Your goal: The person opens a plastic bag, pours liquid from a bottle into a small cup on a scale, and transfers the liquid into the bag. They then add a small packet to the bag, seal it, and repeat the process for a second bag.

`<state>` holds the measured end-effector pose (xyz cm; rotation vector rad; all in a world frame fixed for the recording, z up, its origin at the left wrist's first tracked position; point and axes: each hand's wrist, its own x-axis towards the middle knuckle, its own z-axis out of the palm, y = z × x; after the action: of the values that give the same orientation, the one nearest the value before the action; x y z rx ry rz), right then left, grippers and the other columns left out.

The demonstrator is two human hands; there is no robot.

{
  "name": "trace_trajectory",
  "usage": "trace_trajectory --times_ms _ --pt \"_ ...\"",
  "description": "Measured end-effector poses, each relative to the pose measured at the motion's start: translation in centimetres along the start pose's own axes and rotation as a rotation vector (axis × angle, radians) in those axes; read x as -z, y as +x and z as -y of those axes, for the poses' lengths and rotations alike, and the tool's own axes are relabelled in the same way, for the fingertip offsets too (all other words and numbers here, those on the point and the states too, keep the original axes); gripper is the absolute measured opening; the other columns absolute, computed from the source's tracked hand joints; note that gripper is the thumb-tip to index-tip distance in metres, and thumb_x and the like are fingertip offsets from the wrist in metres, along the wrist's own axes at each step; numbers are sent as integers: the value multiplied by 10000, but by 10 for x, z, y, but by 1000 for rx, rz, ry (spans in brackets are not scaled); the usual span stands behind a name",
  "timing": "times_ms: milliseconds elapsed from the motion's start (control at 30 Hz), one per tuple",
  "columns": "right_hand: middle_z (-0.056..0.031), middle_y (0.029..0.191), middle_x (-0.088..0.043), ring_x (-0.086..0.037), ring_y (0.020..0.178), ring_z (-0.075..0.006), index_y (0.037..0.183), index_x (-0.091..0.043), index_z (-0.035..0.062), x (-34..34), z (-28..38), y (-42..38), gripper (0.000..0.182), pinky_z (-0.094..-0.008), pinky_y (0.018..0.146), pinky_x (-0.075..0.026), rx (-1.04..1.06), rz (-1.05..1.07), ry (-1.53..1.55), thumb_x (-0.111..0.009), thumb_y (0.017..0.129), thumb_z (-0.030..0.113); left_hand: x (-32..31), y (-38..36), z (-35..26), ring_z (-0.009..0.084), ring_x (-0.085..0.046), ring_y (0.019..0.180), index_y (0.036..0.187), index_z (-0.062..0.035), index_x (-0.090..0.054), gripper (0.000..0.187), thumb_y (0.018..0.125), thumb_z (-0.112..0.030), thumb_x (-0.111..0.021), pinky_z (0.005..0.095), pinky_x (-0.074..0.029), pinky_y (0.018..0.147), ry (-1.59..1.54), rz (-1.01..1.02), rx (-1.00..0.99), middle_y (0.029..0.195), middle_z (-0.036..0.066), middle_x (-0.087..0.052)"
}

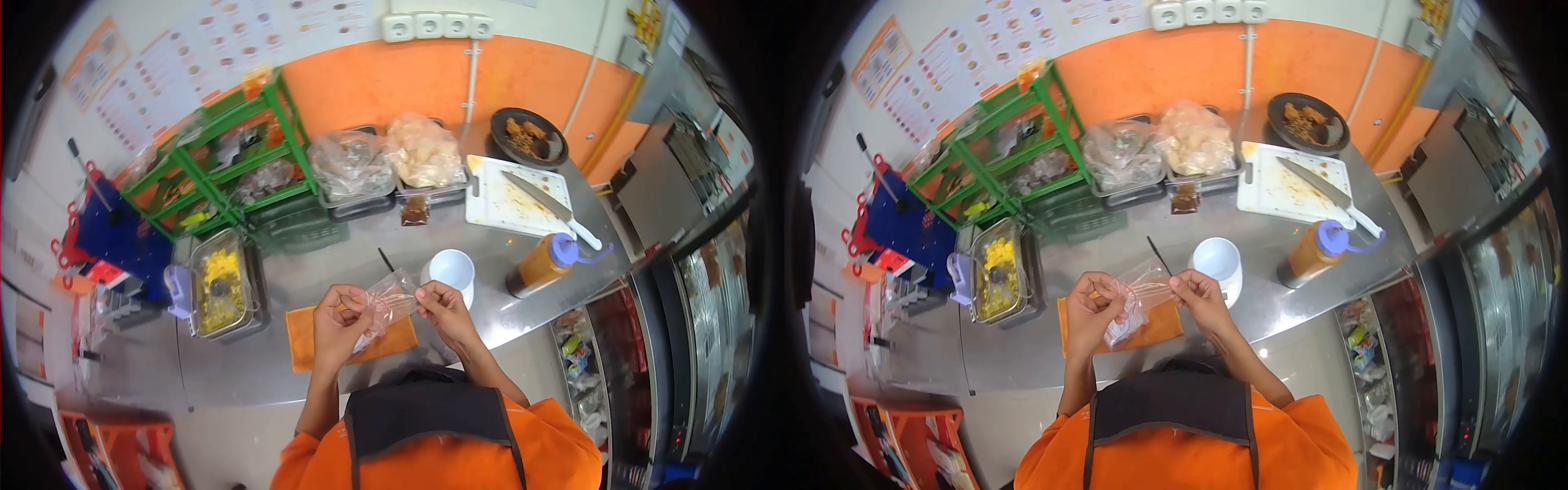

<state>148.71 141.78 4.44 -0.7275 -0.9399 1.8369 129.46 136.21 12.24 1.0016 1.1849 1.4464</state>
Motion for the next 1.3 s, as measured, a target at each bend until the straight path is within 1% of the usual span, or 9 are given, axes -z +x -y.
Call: trace_trajectory --times_ms 233,433,533,600,867,933,1033,1133,1300 --pt "4 820 -576 -514 747 -82 980 -569 54 -11 14 -14 164 -226 664 -413 75 -331 -67 -647 893 170 -18 9 4 101 -629 600 1002 22 -582 167 844 50 -631 202 -514 523 25 143 141 819 55 -595" --pt "-48 561 -528 -505 471 -113 872 -529 24 -33 36 -31 157 -254 476 -399 557 -368 -932 -658 782 34 -37 13 26 107 -628 568 1032 20 -607 239 797 62 -630 204 -504 506 278 157 -33 885 79 -583" --pt "-49 549 -533 -502 463 -101 821 -524 17 -23 43 -30 142 -243 476 -393 434 -382 -873 -657 773 26 -38 23 23 178 -678 737 1119 -17 -606 379 747 34 -659 295 -557 727 644 224 -84 1001 113 -602" --pt "-37 544 -534 -498 464 -93 815 -524 19 -17 45 -31 134 -242 471 -388 381 -360 -838 -650 769 18 -40 32 24 240 -647 986 1223 -79 -584 529 719 -60 -744 386 -451 981 604 421 -530 1129 110 -608" --pt "-48 769 -607 -559 694 -64 1003 -529 35 15 45 -55 347 -227 597 -412 173 -247 -232 -765 773 142 -49 33 55 233 -598 1073 1305 -85 -534 586 775 -168 -769 369 -400 998 347 612 -336 1100 89 -640" --pt "-120 1001 -583 -566 932 -117 1172 -465 50 55 22 -50 595 -280 739 -443 733 -1143 -709 -826 736 235 -54 30 57 215 -599 1062 1307 -78 -531 564 794 -156 -752 355 -412 980 253 614 -266 1079 86 -645" --pt "-152 1166 -529 -539 1068 -201 1293 -390 46 123 32 -40 787 -345 854 -446 836 -1476 -1161 -854 693 256 -60 30 63 181 -594 1017 1307 -73 -520 559 802 -147 -747 322 -434 930 216 590 -281 1045 74 -637" --pt "-129 1247 -507 -529 1119 -273 1401 -297 25 175 33 -28 946 -362 954 -426 636 -960 -904 -867 680 249 -64 28 68 178 -590 985 1301 -75 -513 536 819 -147 -734 314 -439 915 183 617 -254 1009 70 -628" --pt "-153 1239 -527 -526 1122 -331 1341 -399 46 168 50 -40 888 -381 961 -418 591 -832 -1149 -874 603 181 -75 38 68 186 -577 970 1305 -80 -502 572 818 -260 -740 337 -449 882 274 653 -305 1039 74 -602"
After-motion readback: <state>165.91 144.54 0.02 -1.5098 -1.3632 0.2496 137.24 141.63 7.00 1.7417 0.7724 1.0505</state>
